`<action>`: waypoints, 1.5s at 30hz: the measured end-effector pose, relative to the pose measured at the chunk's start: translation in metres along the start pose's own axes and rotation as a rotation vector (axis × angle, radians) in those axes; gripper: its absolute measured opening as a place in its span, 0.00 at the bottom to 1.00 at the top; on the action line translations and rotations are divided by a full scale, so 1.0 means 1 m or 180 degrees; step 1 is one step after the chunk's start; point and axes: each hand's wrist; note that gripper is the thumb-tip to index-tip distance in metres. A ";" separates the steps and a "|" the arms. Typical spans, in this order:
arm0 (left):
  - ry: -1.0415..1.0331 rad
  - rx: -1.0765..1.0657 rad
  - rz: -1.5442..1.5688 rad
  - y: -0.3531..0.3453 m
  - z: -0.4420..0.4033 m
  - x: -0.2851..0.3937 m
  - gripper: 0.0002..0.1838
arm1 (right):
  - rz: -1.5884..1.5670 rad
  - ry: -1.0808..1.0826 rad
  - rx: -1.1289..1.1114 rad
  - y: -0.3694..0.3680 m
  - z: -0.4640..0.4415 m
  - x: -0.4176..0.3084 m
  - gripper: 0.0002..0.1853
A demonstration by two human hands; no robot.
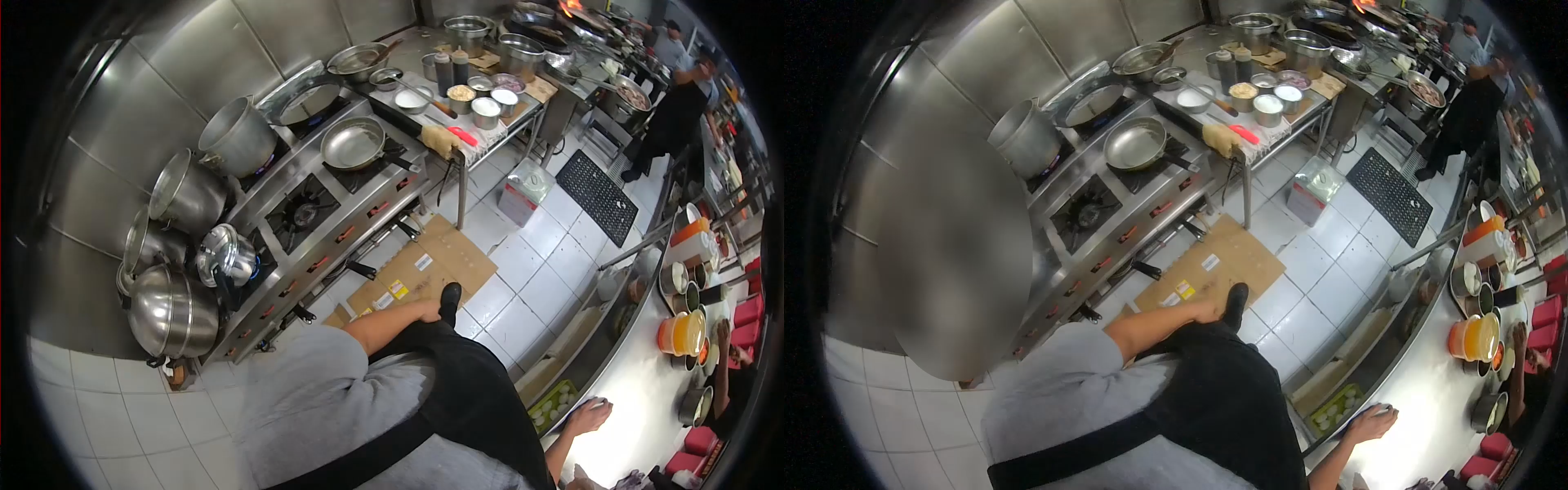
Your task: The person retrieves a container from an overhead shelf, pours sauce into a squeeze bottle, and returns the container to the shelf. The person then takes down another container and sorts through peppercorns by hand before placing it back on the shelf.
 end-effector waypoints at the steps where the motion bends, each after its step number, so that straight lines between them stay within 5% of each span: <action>1: 0.0046 0.0063 0.0119 0.001 0.009 -0.001 0.26 | -0.0025 -0.0021 0.0034 0.002 0.002 0.000 0.22; 5: 0.0396 -0.0243 0.0678 0.047 0.061 0.024 0.25 | -0.0399 0.0064 0.0151 0.000 0.002 0.004 0.23; 7: 0.0122 -0.0432 0.0075 0.037 0.058 0.003 0.25 | -0.0445 0.0056 0.0280 -0.004 0.002 0.006 0.21; 14: 0.0440 -0.0614 0.0288 0.037 0.057 -0.017 0.25 | -0.0577 -0.0272 0.0303 0.001 0.006 -0.007 0.22; 18: 0.0036 -0.0547 0.0870 0.034 0.048 -0.023 0.20 | -0.0497 -0.0445 0.0314 0.006 0.009 -0.007 0.22; 27: 0.0095 0.0465 0.0010 0.084 0.025 -0.004 0.21 | -0.0539 -0.0446 0.0407 0.009 0.012 -0.010 0.21; 30: 0.1041 -0.0530 0.1275 0.101 0.013 0.006 0.21 | -0.0537 -0.0497 0.0324 0.008 0.009 -0.017 0.22; 32: 0.0970 -0.0391 0.1520 0.119 0.006 0.011 0.21 | -0.0530 -0.0447 0.0283 0.009 0.011 -0.009 0.23; 33: 0.0984 -0.0233 0.1729 0.131 0.006 0.007 0.22 | -0.0476 -0.0373 0.0407 -0.010 0.017 0.004 0.23; 35: -0.0050 0.0536 0.0906 0.151 -0.022 -0.058 0.24 | -0.0859 -0.0334 0.0455 -0.032 0.015 0.018 0.21; 36: -0.0503 0.1514 0.0648 0.161 -0.035 -0.095 0.25 | -0.0872 -0.0317 0.0343 -0.026 0.007 0.014 0.21; 37: 0.0712 0.1796 0.1003 0.205 0.007 -0.070 0.26 | -0.0701 -0.0328 0.0314 -0.021 0.003 0.008 0.20; 39: 0.1590 0.2459 0.2550 0.267 0.048 -0.103 0.20 | -0.0526 0.0044 0.0366 -0.012 0.004 0.011 0.20; 42: 0.1651 0.3750 0.4059 0.371 0.135 -0.162 0.20 | -0.0321 -0.0056 0.0055 -0.010 0.000 0.010 0.21; 44: 0.1999 0.4496 0.3591 0.436 0.191 -0.202 0.16 | -0.0121 -0.0078 0.0019 -0.012 -0.001 0.013 0.22; 45: 0.1516 0.5072 0.3674 0.455 0.209 -0.245 0.15 | -0.0119 -0.0079 0.0034 -0.011 -0.004 0.009 0.22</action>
Point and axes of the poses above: each hand's wrist, its own z-axis away from the middle knuckle, its own y-axis out of the back of the hand, x = y × z, and after that the axes turned 3 degrees about z, right-handed
